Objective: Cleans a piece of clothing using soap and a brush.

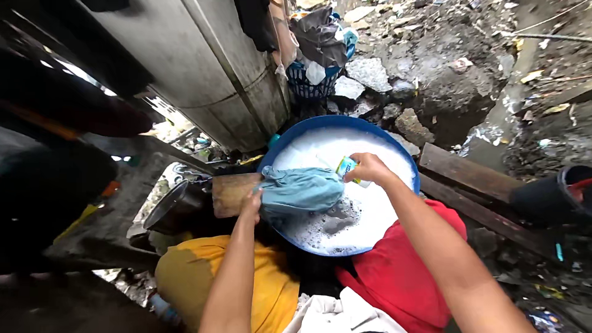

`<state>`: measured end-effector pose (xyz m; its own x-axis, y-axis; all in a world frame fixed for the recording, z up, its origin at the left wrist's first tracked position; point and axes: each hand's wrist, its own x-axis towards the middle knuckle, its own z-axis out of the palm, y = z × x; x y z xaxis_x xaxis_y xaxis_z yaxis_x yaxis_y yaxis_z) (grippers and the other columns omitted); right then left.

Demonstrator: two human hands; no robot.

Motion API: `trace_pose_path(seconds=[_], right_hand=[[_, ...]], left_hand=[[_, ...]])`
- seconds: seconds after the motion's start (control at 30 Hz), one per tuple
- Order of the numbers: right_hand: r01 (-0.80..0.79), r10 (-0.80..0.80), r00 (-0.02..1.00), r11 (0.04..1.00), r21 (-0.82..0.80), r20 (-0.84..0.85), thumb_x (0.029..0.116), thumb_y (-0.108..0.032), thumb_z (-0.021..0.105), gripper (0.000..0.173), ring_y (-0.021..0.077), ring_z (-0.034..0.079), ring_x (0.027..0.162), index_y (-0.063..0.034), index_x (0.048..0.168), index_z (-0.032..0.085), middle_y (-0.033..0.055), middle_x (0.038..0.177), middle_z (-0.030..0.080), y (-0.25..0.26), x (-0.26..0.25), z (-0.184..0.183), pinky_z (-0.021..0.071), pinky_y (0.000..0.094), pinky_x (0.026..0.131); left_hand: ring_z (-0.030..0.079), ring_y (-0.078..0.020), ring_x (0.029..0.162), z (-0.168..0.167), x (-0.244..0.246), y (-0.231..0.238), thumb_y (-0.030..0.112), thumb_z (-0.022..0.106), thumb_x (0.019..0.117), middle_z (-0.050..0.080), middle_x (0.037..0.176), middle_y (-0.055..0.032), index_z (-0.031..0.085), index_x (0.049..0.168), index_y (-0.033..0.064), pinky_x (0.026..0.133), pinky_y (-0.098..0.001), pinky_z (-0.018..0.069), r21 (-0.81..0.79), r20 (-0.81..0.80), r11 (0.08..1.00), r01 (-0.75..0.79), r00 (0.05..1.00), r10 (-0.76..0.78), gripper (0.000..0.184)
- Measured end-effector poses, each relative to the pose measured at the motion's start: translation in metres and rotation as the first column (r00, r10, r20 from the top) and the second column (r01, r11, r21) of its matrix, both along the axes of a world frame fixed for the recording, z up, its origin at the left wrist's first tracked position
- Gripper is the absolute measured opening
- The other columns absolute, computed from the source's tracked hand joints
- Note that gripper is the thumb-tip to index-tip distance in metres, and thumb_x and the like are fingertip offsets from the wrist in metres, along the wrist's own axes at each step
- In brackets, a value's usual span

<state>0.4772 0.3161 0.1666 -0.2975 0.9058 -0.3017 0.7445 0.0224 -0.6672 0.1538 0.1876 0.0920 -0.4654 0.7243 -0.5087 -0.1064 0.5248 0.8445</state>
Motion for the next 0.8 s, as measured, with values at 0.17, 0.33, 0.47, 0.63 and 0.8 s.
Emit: trace_pose_path(seconds=[0.17, 0.33, 0.47, 0.63, 0.8], right_hand=[[-0.212, 0.191, 0.931, 0.977, 0.034, 0.312, 0.0768, -0.023, 0.086, 0.055, 0.0456, 0.064, 0.114, -0.0102, 0.128, 0.069, 0.0238, 0.118, 0.069, -0.026, -0.027, 0.013, 0.0486, 0.0705, 0.09], [-0.396, 0.312, 0.864, 0.906, 0.149, 0.395, 0.0798, -0.018, 0.079, 0.048, 0.0459, 0.061, 0.116, -0.0081, 0.126, 0.069, 0.0245, 0.123, 0.066, -0.049, -0.057, 0.013, 0.0467, 0.0652, 0.09], [-0.478, 0.351, 0.803, 0.862, 0.168, 0.483, 0.0786, -0.01, 0.078, 0.043, 0.0454, 0.061, 0.113, -0.0055, 0.121, 0.07, 0.0239, 0.12, 0.066, -0.054, -0.068, 0.014, 0.0462, 0.0632, 0.087], [-0.494, 0.347, 0.762, 0.857, 0.145, 0.546, 0.077, -0.007, 0.08, 0.044, 0.0453, 0.061, 0.114, -0.0042, 0.12, 0.071, 0.0242, 0.123, 0.065, -0.051, -0.065, 0.012, 0.0458, 0.0635, 0.089], [-0.52, 0.395, 0.744, 0.848, 0.098, 0.539, 0.0791, -0.009, 0.079, 0.043, 0.0453, 0.06, 0.116, -0.0056, 0.121, 0.071, 0.0228, 0.124, 0.066, -0.055, -0.061, 0.016, 0.0459, 0.0633, 0.089]], left_hand=[[0.057, -0.0324, 0.127, 0.0, -0.002, 0.002, 0.035, 0.047, 0.1102, 0.058, 0.14, -0.0212, 0.055, 0.141, 0.0059, 0.105, -0.0544, 0.0462, 0.042, -0.035, 0.986, -0.159, 0.986, 0.161, 0.044], [0.053, -0.0325, 0.133, -0.002, -0.003, 0.002, 0.038, 0.048, 0.1093, 0.054, 0.145, -0.019, 0.052, 0.145, 0.0091, 0.108, -0.0552, 0.0434, -0.012, -0.026, 0.985, -0.173, 0.985, 0.173, 0.047], [0.053, -0.03, 0.133, 0.002, -0.002, 0.003, 0.035, 0.045, 0.1106, 0.055, 0.145, -0.0183, 0.051, 0.146, 0.0073, 0.109, -0.0519, 0.0433, -0.019, -0.029, 0.985, -0.17, 0.985, 0.17, 0.045], [0.053, -0.0318, 0.134, -0.002, -0.005, 0.002, 0.041, 0.046, 0.1094, 0.054, 0.147, -0.0175, 0.049, 0.149, 0.0106, 0.109, -0.0546, 0.0438, -0.051, -0.031, 0.988, -0.146, 0.989, 0.145, 0.05], [0.053, -0.0313, 0.134, -0.002, -0.004, 0.002, 0.04, 0.047, 0.1092, 0.054, 0.147, -0.0173, 0.049, 0.149, 0.0102, 0.11, -0.0536, 0.0434, -0.044, -0.018, 0.988, -0.151, 0.989, 0.15, 0.049]])
